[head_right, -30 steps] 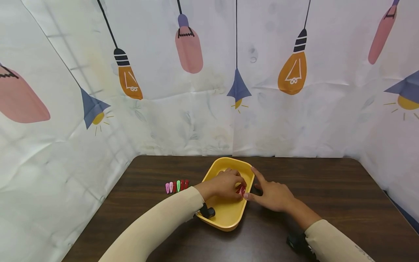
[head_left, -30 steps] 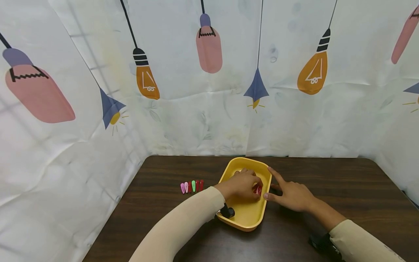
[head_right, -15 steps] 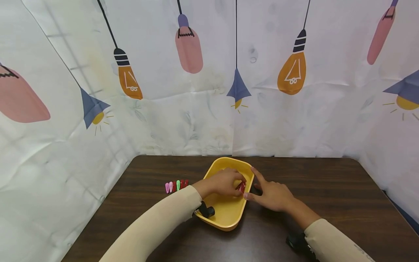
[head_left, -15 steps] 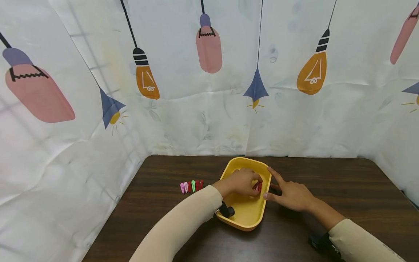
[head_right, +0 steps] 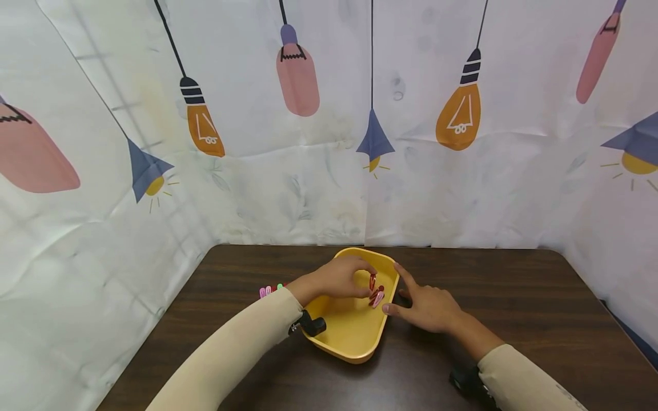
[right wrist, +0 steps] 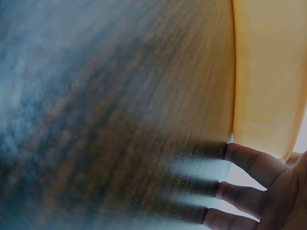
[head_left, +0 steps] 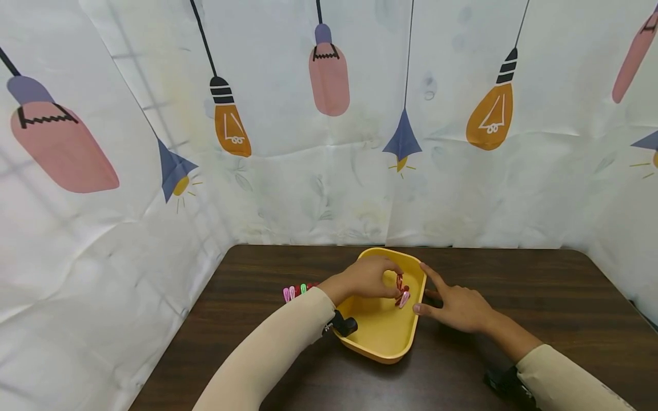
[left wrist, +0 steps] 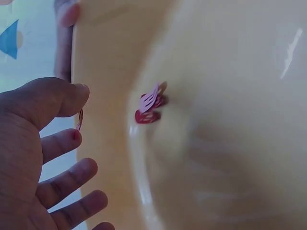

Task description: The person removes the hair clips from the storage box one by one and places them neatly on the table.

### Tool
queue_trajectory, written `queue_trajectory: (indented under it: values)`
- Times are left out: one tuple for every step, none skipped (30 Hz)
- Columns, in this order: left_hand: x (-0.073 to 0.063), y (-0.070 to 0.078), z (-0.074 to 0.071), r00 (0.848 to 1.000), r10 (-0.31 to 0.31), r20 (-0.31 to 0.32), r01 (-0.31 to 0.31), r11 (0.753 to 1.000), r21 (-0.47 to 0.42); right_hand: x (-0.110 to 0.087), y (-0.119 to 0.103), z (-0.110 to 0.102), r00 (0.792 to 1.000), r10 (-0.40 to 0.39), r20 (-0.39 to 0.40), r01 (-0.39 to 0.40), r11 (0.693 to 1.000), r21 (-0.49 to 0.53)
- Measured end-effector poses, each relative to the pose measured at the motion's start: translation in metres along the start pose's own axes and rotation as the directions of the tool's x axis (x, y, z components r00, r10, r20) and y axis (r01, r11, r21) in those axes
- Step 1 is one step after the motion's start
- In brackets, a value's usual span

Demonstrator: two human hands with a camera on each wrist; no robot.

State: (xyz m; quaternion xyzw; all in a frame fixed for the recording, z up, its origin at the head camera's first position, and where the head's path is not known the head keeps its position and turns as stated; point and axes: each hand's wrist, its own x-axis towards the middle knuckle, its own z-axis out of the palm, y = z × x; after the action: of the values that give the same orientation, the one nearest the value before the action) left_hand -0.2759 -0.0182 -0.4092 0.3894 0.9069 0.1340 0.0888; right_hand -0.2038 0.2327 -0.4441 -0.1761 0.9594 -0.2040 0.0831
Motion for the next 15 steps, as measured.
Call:
queue_trajectory:
  values:
    - [-0.002, -0.001, -0.002, 1.000, -0.005, -0.007, 0.005, 1.000, -0.001, 0.000, 0.000, 0.000, 1.000, 0.001, 0.001, -0.001, 1.000, 0.002]
    - [-0.003, -0.002, -0.004, 1.000, -0.005, -0.014, 0.005, 1.000, 0.000, 0.000, 0.000, 0.000, 1.000, 0.002, 0.002, -0.002, 1.000, 0.004]
    - [-0.005, -0.003, -0.006, 1.000, -0.007, -0.021, 0.007, 1.000, 0.000, 0.000, 0.000, 0.000, 1.000, 0.003, 0.004, -0.003, 1.000, 0.005]
    - [-0.007, -0.004, -0.008, 1.000, -0.008, -0.026, 0.008, 1.000, -0.004, 0.000, 0.000, 0.000, 1.000, 0.004, 0.004, -0.004, 1.000, 0.005]
    - [-0.009, -0.004, -0.010, 0.999, -0.010, -0.032, 0.010, 1.000, -0.003, 0.000, 0.000, 0.000, 1.000, 0.005, 0.005, -0.005, 1.000, 0.006]
    - [-0.010, -0.004, -0.012, 0.999, -0.011, -0.037, 0.010, 1.000, -0.007, 0.000, 0.000, 0.000, 1.000, 0.005, 0.007, -0.005, 1.000, 0.008]
    - [-0.012, -0.004, -0.014, 0.999, -0.011, -0.042, 0.010, 1.000, -0.014, 0.000, 0.000, 0.000, 1.000, 0.005, 0.008, -0.005, 1.000, 0.008]
    - [-0.014, -0.004, -0.016, 0.999, -0.013, -0.046, 0.012, 1.000, -0.021, 0.000, 0.000, 0.000, 1.000, 0.004, 0.009, -0.004, 1.000, 0.008]
    - [-0.017, -0.004, -0.019, 0.999, -0.019, -0.050, 0.018, 0.999, -0.028, 0.000, 0.000, 0.000, 1.000, 0.004, 0.008, -0.004, 1.000, 0.008]
    - [-0.018, -0.005, -0.020, 0.998, -0.024, -0.053, 0.022, 0.999, -0.034, 0.000, 0.000, 0.000, 1.000, 0.003, 0.008, -0.003, 1.000, 0.008]
    - [-0.020, -0.005, -0.022, 0.998, -0.029, -0.058, 0.027, 0.999, -0.035, 0.000, 0.000, 0.000, 1.000, 0.002, 0.008, -0.002, 1.000, 0.007]
    - [-0.022, -0.006, -0.023, 0.997, -0.032, -0.064, 0.030, 0.999, -0.038, 0.000, 0.000, 0.000, 1.000, 0.002, 0.008, -0.002, 1.000, 0.007]
    - [-0.023, -0.007, -0.024, 0.997, -0.035, -0.070, 0.032, 0.999, -0.039, 0.000, 0.000, 0.000, 1.000, 0.001, 0.008, -0.001, 1.000, 0.008]
    - [-0.025, -0.009, -0.025, 0.997, -0.039, -0.073, 0.037, 0.999, -0.039, 0.000, -0.001, 0.000, 1.000, 0.001, 0.008, -0.001, 1.000, 0.007]
    - [-0.027, -0.010, -0.027, 0.996, -0.042, -0.079, 0.038, 0.998, -0.043, -0.001, -0.001, 0.000, 1.000, 0.001, 0.006, -0.001, 1.000, 0.007]
